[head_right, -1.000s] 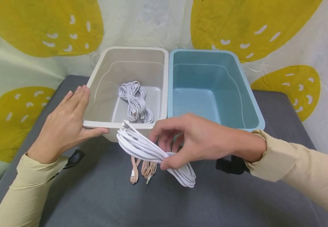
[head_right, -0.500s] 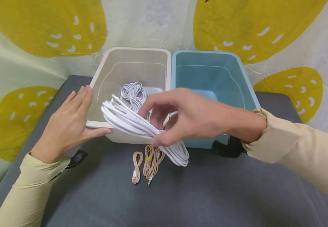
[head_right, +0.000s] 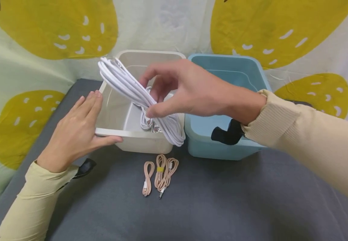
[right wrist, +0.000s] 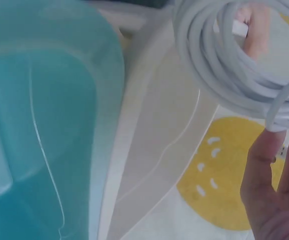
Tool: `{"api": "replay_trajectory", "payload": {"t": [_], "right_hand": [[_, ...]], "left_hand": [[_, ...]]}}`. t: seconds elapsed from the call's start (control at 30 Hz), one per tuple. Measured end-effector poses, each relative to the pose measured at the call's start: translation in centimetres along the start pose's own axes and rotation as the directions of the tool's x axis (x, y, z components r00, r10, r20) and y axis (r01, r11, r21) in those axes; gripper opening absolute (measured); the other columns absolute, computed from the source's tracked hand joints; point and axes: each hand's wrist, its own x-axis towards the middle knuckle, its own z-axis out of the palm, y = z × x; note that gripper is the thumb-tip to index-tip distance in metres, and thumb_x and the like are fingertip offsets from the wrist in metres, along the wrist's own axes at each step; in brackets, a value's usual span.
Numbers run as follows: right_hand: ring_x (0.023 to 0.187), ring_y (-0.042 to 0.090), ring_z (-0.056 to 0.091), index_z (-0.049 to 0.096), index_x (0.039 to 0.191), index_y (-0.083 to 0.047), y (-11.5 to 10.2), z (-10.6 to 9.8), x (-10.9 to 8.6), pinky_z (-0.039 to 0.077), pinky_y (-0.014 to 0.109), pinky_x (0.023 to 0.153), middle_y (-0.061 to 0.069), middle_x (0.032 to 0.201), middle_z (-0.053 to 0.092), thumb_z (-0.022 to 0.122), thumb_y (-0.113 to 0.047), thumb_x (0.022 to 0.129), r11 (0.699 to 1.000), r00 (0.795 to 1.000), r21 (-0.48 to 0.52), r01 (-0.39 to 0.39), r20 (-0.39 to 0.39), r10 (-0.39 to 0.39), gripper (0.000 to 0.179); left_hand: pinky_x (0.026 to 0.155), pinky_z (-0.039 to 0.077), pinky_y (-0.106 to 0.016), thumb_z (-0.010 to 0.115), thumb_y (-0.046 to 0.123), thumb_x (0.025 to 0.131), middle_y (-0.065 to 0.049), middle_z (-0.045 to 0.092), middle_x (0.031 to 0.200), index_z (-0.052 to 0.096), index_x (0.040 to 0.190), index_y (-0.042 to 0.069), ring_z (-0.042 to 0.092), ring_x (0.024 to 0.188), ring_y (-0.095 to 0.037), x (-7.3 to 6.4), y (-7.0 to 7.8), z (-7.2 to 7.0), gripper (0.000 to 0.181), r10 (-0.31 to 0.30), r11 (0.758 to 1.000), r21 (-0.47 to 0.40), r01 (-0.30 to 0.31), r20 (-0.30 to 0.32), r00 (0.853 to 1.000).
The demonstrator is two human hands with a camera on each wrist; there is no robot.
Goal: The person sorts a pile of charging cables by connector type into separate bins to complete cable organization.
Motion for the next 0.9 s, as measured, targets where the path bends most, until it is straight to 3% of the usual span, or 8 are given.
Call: {"api": "replay_trajectory", "payload": {"t": [0.17, 0.27, 0.4, 0.9], "right_hand": [[0.096, 0.02, 0.07, 0.067, 0.124, -0.021, -2.7, 0.4, 0.8, 0.063, 0.028, 0.083, 0.004, 0.1, 0.074, 0.085, -0.022, 0.086, 0.98, 0.977, -0.118, -0.161, -0.159, 0.142, 0.042], [0.094, 0.021, 0.067, 0.066, 0.122, -0.019, -3.3, 0.4, 1.4, 0.061, 0.025, 0.081, 0.007, 0.096, 0.072, 0.083, -0.017, 0.088, 0.969, 0.959, -0.11, -0.222, -0.206, 0.196, 0.037], [0.092, 0.026, 0.065, 0.064, 0.122, -0.018, -2.7, 0.1, 2.3, 0.061, 0.028, 0.08, 0.01, 0.096, 0.07, 0.081, -0.022, 0.09, 0.966, 0.947, -0.052, -0.252, -0.219, 0.235, 0.037], [0.097, 0.026, 0.067, 0.061, 0.125, -0.018, 0.2, -0.4, 5.4, 0.065, 0.031, 0.077, 0.005, 0.101, 0.07, 0.08, -0.029, 0.091, 0.921, 0.889, 0.023, -0.388, -0.256, 0.38, 0.04]], "left_hand": [[0.129, 0.03, -0.054, 0.029, 0.101, 0.077, -0.03, 0.041, 0.16, 0.032, 0.158, -0.006, 0.043, 0.15, -0.046, 0.0, 0.0, 0.0, 0.135, -0.011, 1.0, 0.006, 0.011, 0.029, 1.0], [0.129, 0.03, -0.053, 0.032, 0.101, 0.076, -0.03, 0.041, 0.161, 0.032, 0.159, -0.006, 0.042, 0.15, -0.045, 0.0, 0.1, 0.0, 0.135, -0.01, 1.0, 0.009, 0.01, 0.033, 0.999], [0.129, 0.031, -0.054, 0.021, 0.102, 0.075, -0.031, 0.041, 0.16, 0.032, 0.159, -0.006, 0.043, 0.15, -0.045, 0.0, 0.3, 0.0, 0.137, -0.009, 1.0, 0.003, 0.009, 0.022, 1.0], [0.128, 0.032, -0.054, 0.015, 0.101, 0.077, -0.03, 0.043, 0.159, 0.034, 0.157, -0.007, 0.044, 0.148, -0.046, -0.3, 0.8, -0.2, 0.136, -0.004, 1.0, 0.016, 0.004, 0.006, 1.0]]}}
